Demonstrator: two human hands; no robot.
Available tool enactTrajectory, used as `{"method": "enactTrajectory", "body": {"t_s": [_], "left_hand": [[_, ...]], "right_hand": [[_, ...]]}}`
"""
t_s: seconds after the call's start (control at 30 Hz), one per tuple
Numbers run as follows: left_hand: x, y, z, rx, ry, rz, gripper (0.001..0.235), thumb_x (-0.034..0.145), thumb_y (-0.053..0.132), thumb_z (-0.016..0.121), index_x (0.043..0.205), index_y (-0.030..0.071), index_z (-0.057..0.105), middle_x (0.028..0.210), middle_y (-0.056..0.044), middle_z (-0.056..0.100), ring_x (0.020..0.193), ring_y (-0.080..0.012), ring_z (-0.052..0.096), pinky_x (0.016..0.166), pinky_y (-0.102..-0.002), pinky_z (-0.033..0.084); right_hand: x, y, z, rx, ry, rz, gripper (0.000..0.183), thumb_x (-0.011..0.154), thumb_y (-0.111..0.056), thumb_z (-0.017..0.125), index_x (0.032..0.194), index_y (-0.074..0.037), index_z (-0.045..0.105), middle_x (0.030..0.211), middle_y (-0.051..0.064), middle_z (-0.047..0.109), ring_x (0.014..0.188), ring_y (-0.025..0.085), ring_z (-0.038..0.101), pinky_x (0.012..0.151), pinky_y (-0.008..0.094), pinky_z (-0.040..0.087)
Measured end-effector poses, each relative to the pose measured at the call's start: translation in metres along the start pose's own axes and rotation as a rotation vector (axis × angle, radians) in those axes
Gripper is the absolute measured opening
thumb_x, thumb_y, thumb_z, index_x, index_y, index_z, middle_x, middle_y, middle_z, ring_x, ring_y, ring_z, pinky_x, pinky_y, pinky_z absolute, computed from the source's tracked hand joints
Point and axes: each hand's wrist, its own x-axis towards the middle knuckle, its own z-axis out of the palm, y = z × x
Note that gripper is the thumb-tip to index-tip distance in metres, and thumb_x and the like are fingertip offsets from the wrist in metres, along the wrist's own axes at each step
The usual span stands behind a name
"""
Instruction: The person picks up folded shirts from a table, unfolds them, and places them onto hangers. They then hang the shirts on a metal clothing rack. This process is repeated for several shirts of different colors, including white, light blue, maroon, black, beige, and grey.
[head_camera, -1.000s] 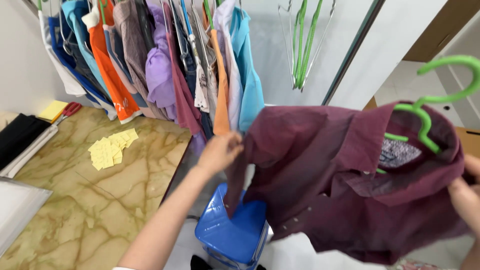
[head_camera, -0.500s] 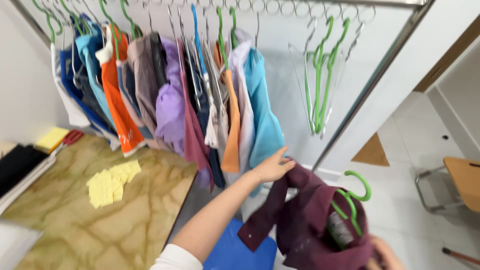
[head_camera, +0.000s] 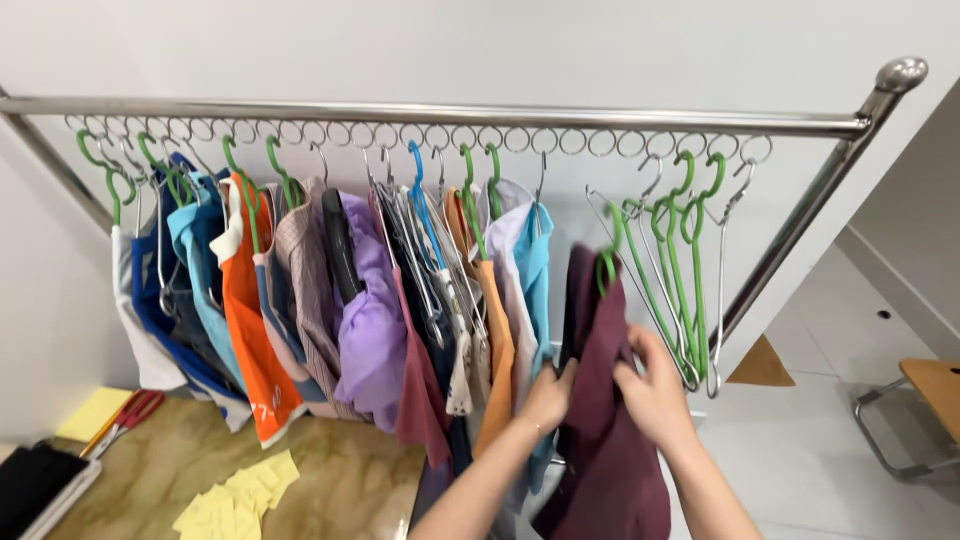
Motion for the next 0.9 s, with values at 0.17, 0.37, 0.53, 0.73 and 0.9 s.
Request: {"method": "enactTrajectory", "body": {"t_s": [0.17,0.37,0.53,0.73,0.9], "left_hand": [[-0.034,0.051,-0.018,-0.185,0.017,-0.171,0.075,0.102,0.064,0.031,0.136,0.006,0.063,0.140,-0.018,0.063,0.135,-0.0306,0.056,0.114,-0.037,0.037],[-0.035,0.053,-0.011,-0.332,0.007,-0.119,0.086,0.099,0.066,0.022,0.159,0.007,0.042,0.167,-0.010,0.039,0.159,-0.0222,0.030,0.129,-0.031,0.020],[-0.058,0.054,-0.009,-0.310,-0.119,0.044,0.080,0.111,0.059,0.039,0.158,-0.006,0.039,0.165,-0.026,0.038,0.157,-0.0329,0.031,0.132,-0.045,0.020],[-0.062,-0.028,0.064,-0.240,-0.256,0.136,0.066,0.103,0.048,0.025,0.159,0.017,0.041,0.164,-0.005,0.045,0.153,-0.0159,0.039,0.125,-0.033,0.026],[-0.091,-0.093,0.125,0.185,-0.466,-0.168,0.081,0.095,0.059,0.048,0.161,0.012,0.041,0.160,-0.012,0.048,0.143,-0.0287,0.050,0.112,-0.033,0.039]], "right_hand": [[0.101,-0.023,0.031,-0.161,0.049,-0.053,0.020,0.079,-0.005,0.055,0.098,-0.009,0.058,0.109,0.010,0.060,0.108,0.026,0.062,0.103,0.036,0.045],[0.143,0.025,0.075,-0.142,0.022,0.032,0.020,0.082,-0.003,0.053,0.100,-0.012,0.055,0.100,0.008,0.063,0.092,0.025,0.064,0.085,0.038,0.048],[0.114,0.084,0.093,-0.069,-0.008,0.208,0.043,0.093,-0.007,0.059,0.135,-0.018,0.061,0.125,0.020,0.069,0.115,0.047,0.068,0.098,0.057,0.054],[0.017,0.140,0.065,-0.263,-0.025,0.188,0.049,0.096,-0.031,0.055,0.144,-0.020,0.057,0.134,0.009,0.071,0.123,0.040,0.065,0.099,0.047,0.048],[-0.105,0.363,0.020,-0.658,-0.280,0.603,0.050,0.096,-0.053,0.053,0.117,-0.012,0.074,0.115,0.023,0.078,0.112,0.047,0.071,0.091,0.051,0.052]]}}
